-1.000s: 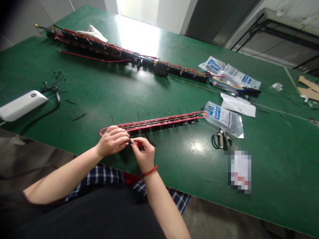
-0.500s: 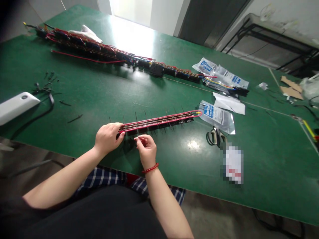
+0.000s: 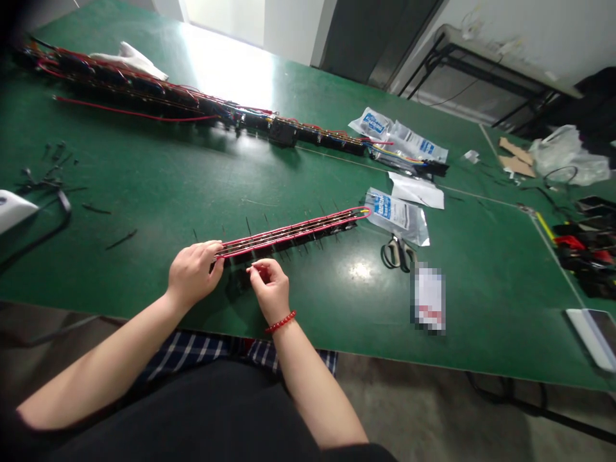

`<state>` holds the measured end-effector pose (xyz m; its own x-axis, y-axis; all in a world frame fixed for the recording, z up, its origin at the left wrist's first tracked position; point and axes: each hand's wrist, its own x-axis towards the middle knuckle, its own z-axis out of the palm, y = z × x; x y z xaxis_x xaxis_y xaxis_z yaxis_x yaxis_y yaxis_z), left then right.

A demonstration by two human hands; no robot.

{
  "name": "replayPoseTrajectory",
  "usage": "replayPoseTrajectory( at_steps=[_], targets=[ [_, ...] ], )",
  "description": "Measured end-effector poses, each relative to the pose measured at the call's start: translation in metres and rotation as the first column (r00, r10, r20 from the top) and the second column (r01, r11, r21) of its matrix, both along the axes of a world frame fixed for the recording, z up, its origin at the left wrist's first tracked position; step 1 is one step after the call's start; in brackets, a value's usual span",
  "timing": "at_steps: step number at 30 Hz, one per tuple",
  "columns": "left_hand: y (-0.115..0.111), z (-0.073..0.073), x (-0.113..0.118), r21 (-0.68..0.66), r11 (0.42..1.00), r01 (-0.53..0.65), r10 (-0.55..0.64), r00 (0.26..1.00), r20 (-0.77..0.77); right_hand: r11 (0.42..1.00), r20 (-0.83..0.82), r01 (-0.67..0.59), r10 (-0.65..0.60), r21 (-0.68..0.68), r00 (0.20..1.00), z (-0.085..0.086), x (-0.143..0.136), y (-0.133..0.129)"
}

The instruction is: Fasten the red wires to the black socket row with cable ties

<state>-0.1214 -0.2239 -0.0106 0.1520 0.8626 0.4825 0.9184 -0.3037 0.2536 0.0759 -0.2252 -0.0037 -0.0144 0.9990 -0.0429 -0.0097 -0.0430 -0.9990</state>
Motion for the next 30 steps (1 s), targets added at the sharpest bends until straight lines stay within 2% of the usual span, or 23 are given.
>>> replayPoseTrajectory(
  at_steps=[6,17,26,30],
  targets=[
    [0.0005,-0.0004,0.0009,0.03,1.0,0.005,-0.004,0.999,-0.04,1.0,0.013,-0.014,0.014,-0.001,1.0,-0.0024,-0.0001,0.0],
    [0.0021,-0.0027,-0.0044,0.029,0.999,0.043,-0.043,0.999,0.012,0.999,0.06,-0.035,0.032,0.039,0.998,-0.0027,-0.0041,0.0015],
    [0.0042,-0.0035,-0.0054,0.021,0.999,0.049,-0.05,0.998,0.042,0.996,0.212,-0.051,0.034,0.075,0.977,-0.0046,-0.0043,0.0016],
    [0.0049,-0.0037,-0.0063,0.024,0.998,0.053,-0.054,0.998,0.037,0.994,0.204,-0.061,0.043,0.085,0.978,-0.0048,-0.0045,0.0017]
  ],
)
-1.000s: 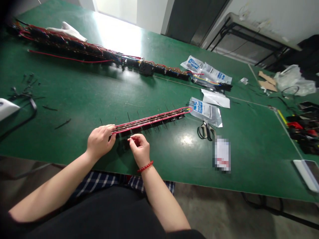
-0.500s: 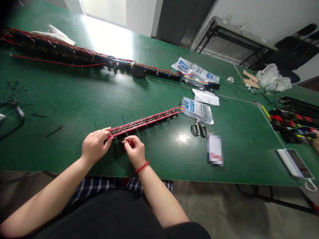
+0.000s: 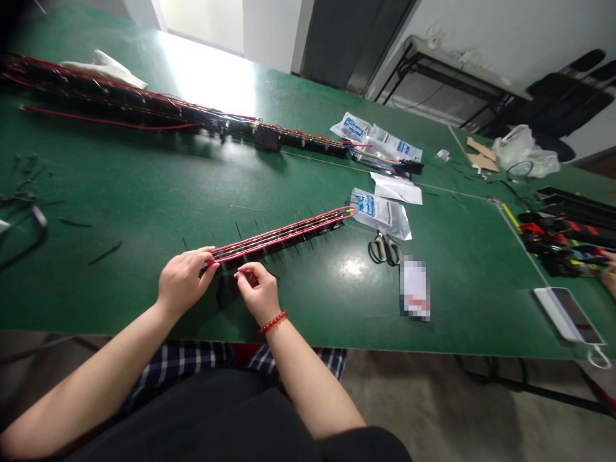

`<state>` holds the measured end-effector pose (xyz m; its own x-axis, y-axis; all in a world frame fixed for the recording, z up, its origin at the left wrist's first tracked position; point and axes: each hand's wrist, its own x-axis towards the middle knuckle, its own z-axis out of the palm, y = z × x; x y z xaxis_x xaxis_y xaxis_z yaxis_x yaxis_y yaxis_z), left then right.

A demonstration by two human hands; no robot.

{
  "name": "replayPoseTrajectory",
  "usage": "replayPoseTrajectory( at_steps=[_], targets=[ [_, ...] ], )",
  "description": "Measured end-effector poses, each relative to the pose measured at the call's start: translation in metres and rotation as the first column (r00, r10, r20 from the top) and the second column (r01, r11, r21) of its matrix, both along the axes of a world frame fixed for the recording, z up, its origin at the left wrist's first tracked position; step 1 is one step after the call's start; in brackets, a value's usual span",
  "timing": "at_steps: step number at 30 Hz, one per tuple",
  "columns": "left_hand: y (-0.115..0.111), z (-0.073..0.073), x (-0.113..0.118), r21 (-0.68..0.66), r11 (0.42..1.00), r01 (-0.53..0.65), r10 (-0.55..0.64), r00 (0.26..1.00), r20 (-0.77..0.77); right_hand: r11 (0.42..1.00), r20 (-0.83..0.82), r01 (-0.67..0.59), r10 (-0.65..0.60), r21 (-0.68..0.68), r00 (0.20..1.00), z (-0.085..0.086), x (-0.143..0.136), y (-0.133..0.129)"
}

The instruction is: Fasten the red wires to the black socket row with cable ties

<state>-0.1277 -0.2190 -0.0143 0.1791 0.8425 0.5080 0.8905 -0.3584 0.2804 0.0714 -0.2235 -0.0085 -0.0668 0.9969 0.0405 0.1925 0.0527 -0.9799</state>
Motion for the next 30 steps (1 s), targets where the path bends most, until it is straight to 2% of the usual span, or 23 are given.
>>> replayPoseTrajectory(
  at_steps=[11,23,30],
  targets=[
    [-0.0004,-0.0019,0.0009,-0.015,1.0,-0.025,0.026,0.998,0.049,1.0,-0.13,-0.01,0.009,-0.006,0.991,-0.0026,0.0012,0.002],
    [0.0003,0.0005,0.0043,-0.062,0.996,-0.057,0.059,0.998,0.032,0.998,-0.154,-0.048,0.042,-0.036,0.987,-0.0015,0.0067,0.0012],
    [-0.0006,0.0015,0.0032,-0.042,0.999,-0.014,0.015,1.0,0.02,0.998,-0.152,-0.034,0.025,-0.054,0.988,0.0017,0.0074,0.0008]
  ],
)
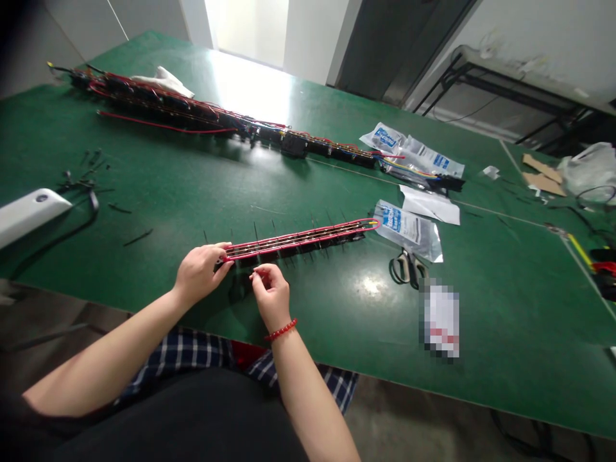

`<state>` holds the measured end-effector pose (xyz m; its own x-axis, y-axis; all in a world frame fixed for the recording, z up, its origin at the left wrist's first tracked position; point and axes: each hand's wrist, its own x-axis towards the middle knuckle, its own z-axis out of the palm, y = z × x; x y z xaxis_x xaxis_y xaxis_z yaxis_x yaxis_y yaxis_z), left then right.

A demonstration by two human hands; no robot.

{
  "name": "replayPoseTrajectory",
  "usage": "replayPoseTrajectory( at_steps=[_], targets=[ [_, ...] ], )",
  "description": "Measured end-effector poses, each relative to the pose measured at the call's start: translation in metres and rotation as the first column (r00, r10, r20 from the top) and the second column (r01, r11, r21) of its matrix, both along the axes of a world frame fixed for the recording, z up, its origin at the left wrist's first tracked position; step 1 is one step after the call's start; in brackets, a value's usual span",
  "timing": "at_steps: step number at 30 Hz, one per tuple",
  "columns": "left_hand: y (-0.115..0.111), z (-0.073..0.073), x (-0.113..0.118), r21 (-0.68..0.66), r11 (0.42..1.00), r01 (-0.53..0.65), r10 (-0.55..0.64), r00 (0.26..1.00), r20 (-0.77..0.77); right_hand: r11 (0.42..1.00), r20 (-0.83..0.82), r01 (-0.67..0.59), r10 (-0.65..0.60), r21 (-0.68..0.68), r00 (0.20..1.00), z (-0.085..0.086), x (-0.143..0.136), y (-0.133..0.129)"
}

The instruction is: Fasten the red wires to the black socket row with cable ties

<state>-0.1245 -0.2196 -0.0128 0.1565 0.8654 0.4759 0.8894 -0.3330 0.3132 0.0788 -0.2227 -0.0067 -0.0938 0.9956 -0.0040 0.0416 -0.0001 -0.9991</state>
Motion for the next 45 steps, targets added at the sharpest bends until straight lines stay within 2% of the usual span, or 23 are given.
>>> replayPoseTrajectory(
  at_steps=[8,14,23,26,29,34,39,45],
  targets=[
    [-0.009,0.011,0.003,0.148,0.987,-0.067,0.084,0.989,-0.118,1.0,-0.003,-0.025,0.025,-0.014,1.0,0.006,-0.001,0.0],
    [-0.025,0.014,-0.019,0.15,0.982,-0.114,0.133,0.983,-0.127,0.999,0.019,-0.033,0.033,-0.021,0.999,0.005,-0.001,0.001],
    [-0.023,0.012,-0.043,-0.092,0.993,-0.072,0.059,0.99,-0.132,0.999,0.013,-0.033,0.034,-0.008,0.999,0.003,0.0,0.002],
    [-0.02,0.007,-0.049,-0.167,0.981,-0.095,0.079,0.992,-0.097,0.999,0.013,-0.04,0.04,-0.015,0.999,0.003,0.0,0.002],
    [-0.016,0.003,-0.056,-0.244,0.968,-0.051,0.049,0.999,-0.014,0.999,0.03,-0.044,0.044,-0.023,0.999,0.003,-0.001,0.002],
    [-0.01,0.007,-0.064,-0.37,0.928,-0.04,0.06,0.997,0.044,0.999,0.043,-0.041,0.042,-0.021,0.998,0.005,-0.001,0.003],
    [-0.008,0.013,-0.066,-0.438,0.895,-0.077,0.089,0.996,0.006,0.999,0.041,-0.039,0.04,-0.019,0.998,0.006,0.0,0.002],
    [-0.008,0.013,-0.063,-0.479,0.874,-0.083,0.081,0.996,-0.025,0.999,0.058,-0.043,0.044,-0.02,0.997,0.006,0.0,0.003]
  ],
)
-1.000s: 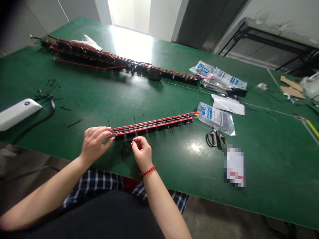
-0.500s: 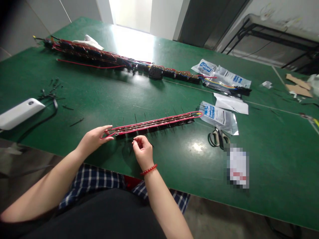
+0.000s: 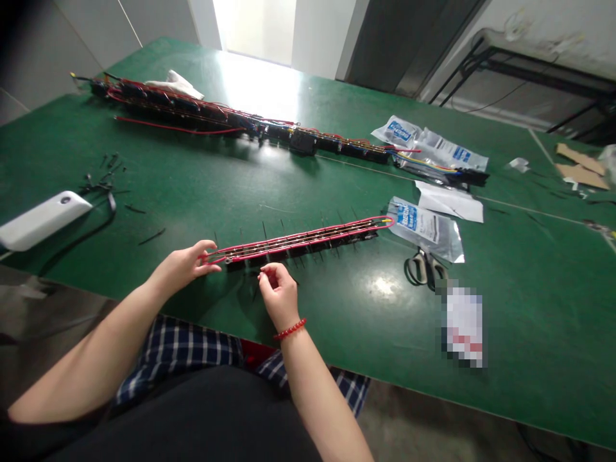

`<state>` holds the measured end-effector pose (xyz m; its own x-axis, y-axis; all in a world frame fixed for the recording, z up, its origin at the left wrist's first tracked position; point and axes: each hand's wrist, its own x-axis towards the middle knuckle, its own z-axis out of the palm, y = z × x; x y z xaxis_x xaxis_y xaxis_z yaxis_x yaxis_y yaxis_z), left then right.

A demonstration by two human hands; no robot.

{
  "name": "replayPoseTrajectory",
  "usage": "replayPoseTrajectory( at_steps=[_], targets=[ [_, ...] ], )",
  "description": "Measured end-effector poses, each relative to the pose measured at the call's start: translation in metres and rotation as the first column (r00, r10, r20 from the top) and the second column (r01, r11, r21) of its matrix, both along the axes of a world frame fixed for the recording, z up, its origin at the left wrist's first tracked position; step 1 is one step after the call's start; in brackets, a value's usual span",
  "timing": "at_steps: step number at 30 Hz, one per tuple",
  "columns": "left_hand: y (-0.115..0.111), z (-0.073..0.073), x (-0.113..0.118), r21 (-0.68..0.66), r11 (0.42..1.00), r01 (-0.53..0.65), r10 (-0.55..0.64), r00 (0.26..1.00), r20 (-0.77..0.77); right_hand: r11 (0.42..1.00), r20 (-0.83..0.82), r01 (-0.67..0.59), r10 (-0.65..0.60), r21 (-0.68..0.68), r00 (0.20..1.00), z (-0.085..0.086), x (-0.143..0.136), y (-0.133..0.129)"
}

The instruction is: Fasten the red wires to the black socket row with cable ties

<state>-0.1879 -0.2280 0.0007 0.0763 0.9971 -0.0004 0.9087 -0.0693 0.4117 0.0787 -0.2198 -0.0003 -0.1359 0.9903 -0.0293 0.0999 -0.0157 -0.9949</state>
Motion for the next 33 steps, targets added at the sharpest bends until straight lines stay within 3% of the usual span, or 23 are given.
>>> replayPoseTrajectory(
  at_steps=[7,10,15,24,33],
  targets=[
    [-0.004,0.005,-0.007,-0.078,0.997,-0.011,-0.001,0.988,-0.153,1.0,0.005,0.0,0.0,0.008,1.0,0.001,0.0,-0.001],
    [-0.005,0.008,-0.015,-0.104,0.994,0.035,-0.056,0.977,-0.204,1.0,0.013,0.003,-0.003,0.007,1.0,0.002,0.0,-0.001],
    [-0.003,0.01,-0.021,-0.137,0.988,0.074,-0.101,0.975,-0.199,1.0,0.011,0.0,0.0,0.006,1.0,0.001,0.0,-0.001],
    [0.001,0.013,-0.019,-0.177,0.984,0.033,-0.075,0.969,-0.236,1.0,0.009,0.002,-0.002,0.006,1.0,0.0,0.0,0.0],
    [-0.003,0.01,-0.019,-0.159,0.979,0.129,-0.163,0.96,-0.227,1.0,0.0,-0.006,0.006,0.014,1.0,0.0,0.0,-0.001]
  ],
)
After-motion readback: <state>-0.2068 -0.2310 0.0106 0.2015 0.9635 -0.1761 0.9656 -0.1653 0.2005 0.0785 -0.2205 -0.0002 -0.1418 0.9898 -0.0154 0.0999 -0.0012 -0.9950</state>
